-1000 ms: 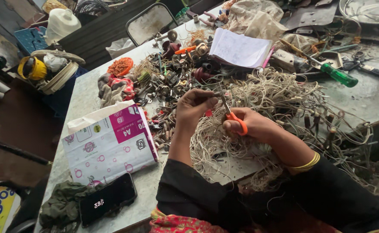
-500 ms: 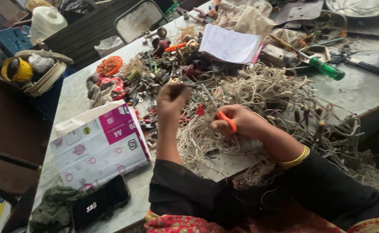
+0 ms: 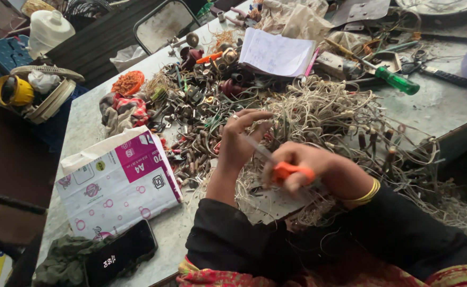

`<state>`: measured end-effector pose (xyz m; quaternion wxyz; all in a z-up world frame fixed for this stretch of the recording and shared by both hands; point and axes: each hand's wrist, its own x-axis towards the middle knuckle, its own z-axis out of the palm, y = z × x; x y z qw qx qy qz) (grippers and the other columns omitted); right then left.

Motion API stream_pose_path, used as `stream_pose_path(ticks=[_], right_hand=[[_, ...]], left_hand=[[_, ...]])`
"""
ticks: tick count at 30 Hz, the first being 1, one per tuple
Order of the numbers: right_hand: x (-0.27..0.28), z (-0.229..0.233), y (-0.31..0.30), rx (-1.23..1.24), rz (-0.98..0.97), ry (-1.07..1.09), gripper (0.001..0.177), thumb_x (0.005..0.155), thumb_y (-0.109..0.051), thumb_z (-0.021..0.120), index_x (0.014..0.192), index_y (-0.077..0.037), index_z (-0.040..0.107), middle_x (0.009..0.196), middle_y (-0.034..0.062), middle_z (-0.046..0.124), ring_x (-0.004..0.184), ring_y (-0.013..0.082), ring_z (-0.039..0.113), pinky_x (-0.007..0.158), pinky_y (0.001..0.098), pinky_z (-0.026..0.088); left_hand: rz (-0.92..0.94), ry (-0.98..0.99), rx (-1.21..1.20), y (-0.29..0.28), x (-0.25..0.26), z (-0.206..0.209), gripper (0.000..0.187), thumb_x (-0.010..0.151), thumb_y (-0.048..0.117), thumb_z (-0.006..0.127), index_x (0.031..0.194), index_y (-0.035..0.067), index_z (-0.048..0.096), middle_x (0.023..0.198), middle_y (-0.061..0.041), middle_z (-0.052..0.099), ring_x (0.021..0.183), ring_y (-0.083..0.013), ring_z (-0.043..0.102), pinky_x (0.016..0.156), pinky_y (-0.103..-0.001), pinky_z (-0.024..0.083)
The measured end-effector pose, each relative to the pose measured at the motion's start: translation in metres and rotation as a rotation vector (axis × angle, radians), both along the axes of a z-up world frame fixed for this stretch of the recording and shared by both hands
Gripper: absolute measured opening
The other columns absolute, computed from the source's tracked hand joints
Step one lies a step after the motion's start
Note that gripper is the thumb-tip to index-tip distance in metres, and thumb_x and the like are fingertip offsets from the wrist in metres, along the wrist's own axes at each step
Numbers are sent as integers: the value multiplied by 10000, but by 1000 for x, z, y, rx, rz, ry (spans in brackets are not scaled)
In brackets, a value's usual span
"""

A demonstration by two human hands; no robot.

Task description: The person uses orange-handled scissors to cut through a tangled mass of wires and cables on a cluttered workbench. They repeatedly pick up sections of the wire bundle, snip them, and drop the cut pieces back onto the table.

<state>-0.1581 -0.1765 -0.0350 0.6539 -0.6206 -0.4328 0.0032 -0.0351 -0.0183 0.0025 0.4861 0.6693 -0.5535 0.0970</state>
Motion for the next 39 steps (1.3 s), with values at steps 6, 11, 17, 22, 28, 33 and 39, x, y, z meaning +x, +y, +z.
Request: stream_pose_path(ticks=[6,11,17,22,28,33,39], right_hand=[[-39,-6,-5,393,270,184,667,858,-610,795,1071,21,766,535,-31,586,402,52,510,388,225,399],[-30,-15,-31,436,440,-71,357,959,-409,742,1079,-75,775,486,-55,505,360,63,416,381,281,315],[-2,-21,-62,512,760,-136,401,989,-389,668,1124,-22,757,459,-5,518,326,117,466,335,343,355],[-14,-24,-52,605,345,-37,608,893,-583,745,1187,-53,795,529,-10,584,374,99,501,371,284,364],[-5,-22,-42,463,313,140,798,789,-643,774,1091,86,661,506,-10,668,324,71,615,288,210,463],[-52,-16,-26,490,-236,282,810,849,-684,768,1015,104,681,623,-2,625,388,17,533,394,167,399],[-43,4,-21,284,-86,385,808,820,-623,831,1088,124,680,596,60,643,437,106,615,391,240,459]], left_hand=[[-152,31,-88,-4,-26,6,178,927,101,796,1100,139,774,1060,-41,772,976,-154,706,803,-257,593],[-327,106,156,-6,-38,9,160,900,116,813,1056,133,786,957,-24,790,772,-131,719,700,-260,574],[-346,-42,160,-8,-53,16,215,892,122,786,1102,95,752,1075,-84,745,982,-237,716,882,-354,572],[-191,172,456,12,-33,32,185,860,141,786,1043,116,782,1018,-62,747,939,-209,723,841,-342,592],[-86,123,665,22,-13,33,258,741,91,817,996,92,782,1015,-74,712,949,-244,686,835,-368,562],[-6,-68,580,19,-18,25,256,713,133,862,959,94,802,1002,-85,705,980,-288,649,845,-397,536],[-46,321,373,22,-7,32,217,871,176,780,1072,94,770,967,-16,780,789,-127,707,711,-285,574]])
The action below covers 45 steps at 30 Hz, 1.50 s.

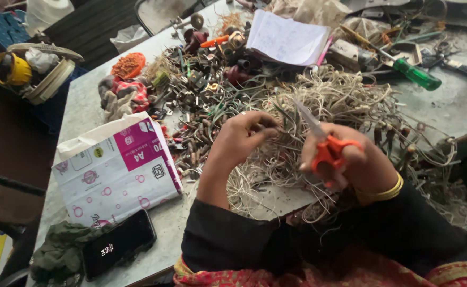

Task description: The person uses orange-handled scissors to cut through a tangled mass of wires and cables on a cluttered workbench. They repeatedly pick up sections of the wire bundle, snip them, and drop the cut pieces back onto the table.

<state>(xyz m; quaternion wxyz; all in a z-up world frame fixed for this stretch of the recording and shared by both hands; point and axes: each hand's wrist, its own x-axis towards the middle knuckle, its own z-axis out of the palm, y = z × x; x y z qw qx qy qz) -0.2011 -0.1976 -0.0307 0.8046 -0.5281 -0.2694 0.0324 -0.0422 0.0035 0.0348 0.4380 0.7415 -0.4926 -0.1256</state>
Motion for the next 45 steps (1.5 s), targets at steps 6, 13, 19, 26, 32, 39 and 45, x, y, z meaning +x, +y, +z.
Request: stream_pose_path(ticks=[6,13,19,26,32,39,45], right_hand=[[32,2,3,-134,283,38,858,780,-621,874,1233,73,650,838,152,750,672,195,728,537,288,533],[39,2,32,-350,-68,131,799,747,-642,822,1155,24,654,896,108,753,619,108,626,506,213,483],[37,-14,51,-337,-183,165,529,935,-509,745,1101,-18,637,904,98,752,803,106,733,733,236,594],[38,-11,52,-362,-219,394,488,969,-506,574,1054,-28,623,833,87,747,446,72,504,391,247,409],[39,-11,53,-347,-294,450,558,891,-553,584,1181,-75,584,890,79,768,427,92,487,384,263,395],[52,-27,53,-288,-292,251,655,863,-536,711,1260,-39,555,1024,79,686,989,172,660,896,335,513],[50,-35,59,-260,-408,300,561,843,-445,752,1199,-39,603,960,47,674,908,146,655,845,318,535]], left_hand=[[200,14,-309,-2,1,-6,209,922,200,758,1063,45,770,870,-19,768,744,-66,698,634,-217,548],[317,243,-462,-8,17,-25,188,952,212,749,1007,34,771,756,-15,723,630,-53,628,564,-204,500],[247,443,-501,-6,40,-39,208,929,194,773,1037,17,769,842,5,745,714,-52,667,658,-200,561],[164,405,-466,-4,38,-37,211,900,136,802,1071,14,780,911,-20,776,790,-50,681,689,-192,553],[92,318,-299,4,31,-24,183,856,85,822,1032,51,786,896,-3,770,768,-61,672,630,-206,530],[-66,206,-272,6,34,-25,178,842,28,830,1014,56,797,944,-2,730,844,-72,680,726,-218,560],[-87,226,-327,4,38,-33,177,833,-16,834,1000,26,791,949,-28,717,857,-96,698,752,-234,590]])
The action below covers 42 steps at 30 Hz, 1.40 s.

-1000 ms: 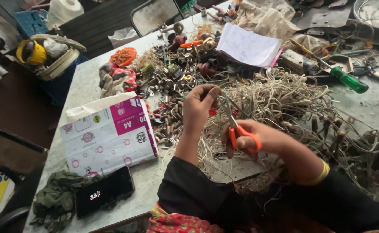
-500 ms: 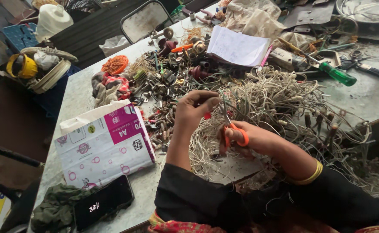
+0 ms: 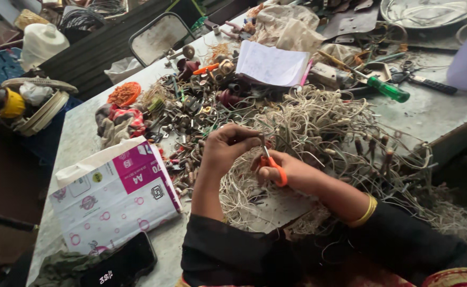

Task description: The person uses orange-handled scissors to cut through a tangled mass of wires and cables on a cluttered workbench. They repeatedly pick up sections of the wire bundle, snip them, and drop the cut pieces back onto the table.

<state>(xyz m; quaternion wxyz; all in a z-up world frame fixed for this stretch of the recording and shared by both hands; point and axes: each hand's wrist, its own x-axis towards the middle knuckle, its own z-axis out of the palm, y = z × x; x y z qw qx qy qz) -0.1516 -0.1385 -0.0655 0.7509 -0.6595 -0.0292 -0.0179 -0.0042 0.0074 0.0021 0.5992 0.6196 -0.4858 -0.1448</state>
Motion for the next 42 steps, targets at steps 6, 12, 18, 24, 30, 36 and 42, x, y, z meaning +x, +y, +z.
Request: stream_pose_path(ticks=[6,12,18,24,30,36,42], right_hand=[[4,-3,6,113,-20,-79,398,876,-304,801,1090,-18,625,881,26,645,794,121,617,737,294,514],[1,-2,7,70,-61,-39,371,859,-296,818,1052,-33,643,846,4,637,776,100,605,714,278,501],[-4,7,8,57,-27,-23,440,855,-384,813,1045,-25,645,855,26,645,789,122,613,742,302,511],[-8,7,6,70,33,-88,678,773,-590,782,1176,-69,619,976,48,675,927,133,664,864,298,537],[-4,-1,6,40,-2,-36,645,770,-521,810,1174,-50,631,958,35,657,897,131,637,824,305,527],[-9,5,12,3,-77,45,475,826,-381,821,1097,-27,659,916,17,640,831,112,595,730,285,504],[-7,4,7,-138,-116,-54,437,821,-350,847,1090,-51,676,934,-7,670,869,70,610,751,264,522]], left_hand=[[6,88,36,0,-1,3,206,832,-35,811,1026,28,782,972,-55,778,872,-100,730,782,-237,619],[-6,68,12,1,-5,7,202,836,-34,803,1022,36,770,980,-42,779,889,-85,730,792,-227,615],[8,39,59,4,-4,10,199,837,-19,805,1024,46,785,966,-29,760,868,-84,722,764,-225,623],[-147,115,30,5,0,6,191,848,-31,799,1033,11,777,988,-48,763,910,-117,748,828,-258,642],[-142,160,93,8,4,2,206,851,-37,791,1054,1,778,989,-72,773,888,-130,744,809,-263,636],[-142,162,57,10,1,7,198,863,-23,800,1057,-7,766,993,-76,772,897,-121,735,814,-265,624],[56,39,213,12,-8,18,212,823,12,798,1034,-3,777,943,-77,788,854,-120,736,775,-252,596]])
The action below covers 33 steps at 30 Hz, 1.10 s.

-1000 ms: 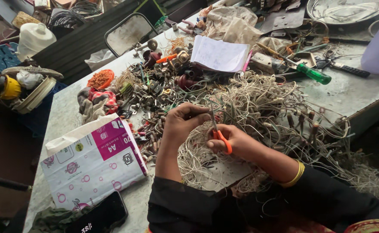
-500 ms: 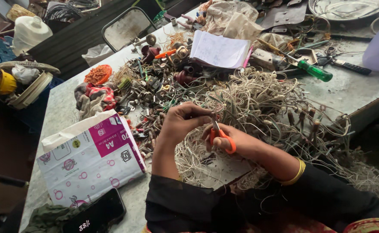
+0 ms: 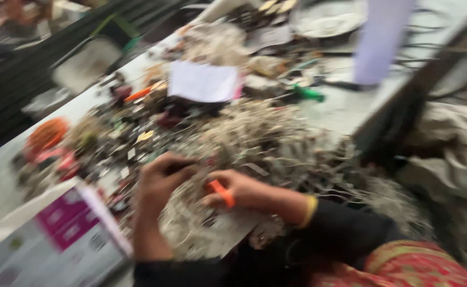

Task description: The person uses orange-handled scissors to cut through a tangled mass of wires and cables on a cluttered workbench. They repeatedly pick up sections of the wire bundle, snip them, and drop the cut pieces back onto the table.

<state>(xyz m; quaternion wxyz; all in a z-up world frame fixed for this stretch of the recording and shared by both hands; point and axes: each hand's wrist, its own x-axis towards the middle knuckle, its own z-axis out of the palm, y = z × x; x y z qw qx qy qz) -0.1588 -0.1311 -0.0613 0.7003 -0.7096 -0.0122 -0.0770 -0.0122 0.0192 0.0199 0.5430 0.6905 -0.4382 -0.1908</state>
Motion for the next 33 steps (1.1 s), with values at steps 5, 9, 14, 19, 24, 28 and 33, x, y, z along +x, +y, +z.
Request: stream_pose_path(ticks=[5,9,14,19,24,28,33], right_hand=[[6,-13,0,163,106,-34,416,844,-325,854,1075,-37,662,906,-3,681,821,88,630,705,269,516],[5,-14,-2,165,113,-57,394,863,-309,856,1045,-24,654,889,13,679,808,106,646,706,273,529],[3,-10,0,201,136,-37,515,831,-424,837,1119,-43,643,945,23,669,871,135,648,781,297,528],[2,-10,-2,159,114,-60,689,766,-570,814,1224,-94,617,1099,-9,650,1056,113,627,941,302,511],[6,-23,-2,192,117,-58,535,839,-444,845,1125,-31,660,965,20,669,897,112,627,783,286,510],[15,-34,3,290,53,-20,380,886,-325,857,977,-4,676,734,30,627,640,103,576,560,269,456],[9,-25,-2,273,111,17,329,888,-277,846,945,-22,646,759,49,684,669,116,673,605,277,539]], left_hand=[[-42,97,-54,-3,1,-1,202,822,-46,773,1022,-22,772,956,-79,777,872,-123,728,783,-255,606],[-13,124,-33,-4,4,-4,208,821,-49,766,1026,-13,771,955,-91,788,860,-129,733,771,-269,616],[-45,115,-36,-3,8,-9,210,837,-47,772,1045,-24,776,955,-110,772,863,-140,719,777,-277,598],[-74,210,3,-7,9,-13,209,830,-33,756,1039,-31,764,956,-117,796,873,-161,751,801,-289,622],[-51,173,2,-4,13,-14,222,816,-39,766,1038,-36,768,979,-107,795,890,-150,740,812,-281,608],[45,133,60,1,17,-16,221,830,-20,780,1051,-34,780,976,-113,788,856,-139,705,765,-273,573],[189,11,16,-2,14,-8,234,876,55,751,1107,15,757,977,-83,779,850,-126,702,753,-248,559]])
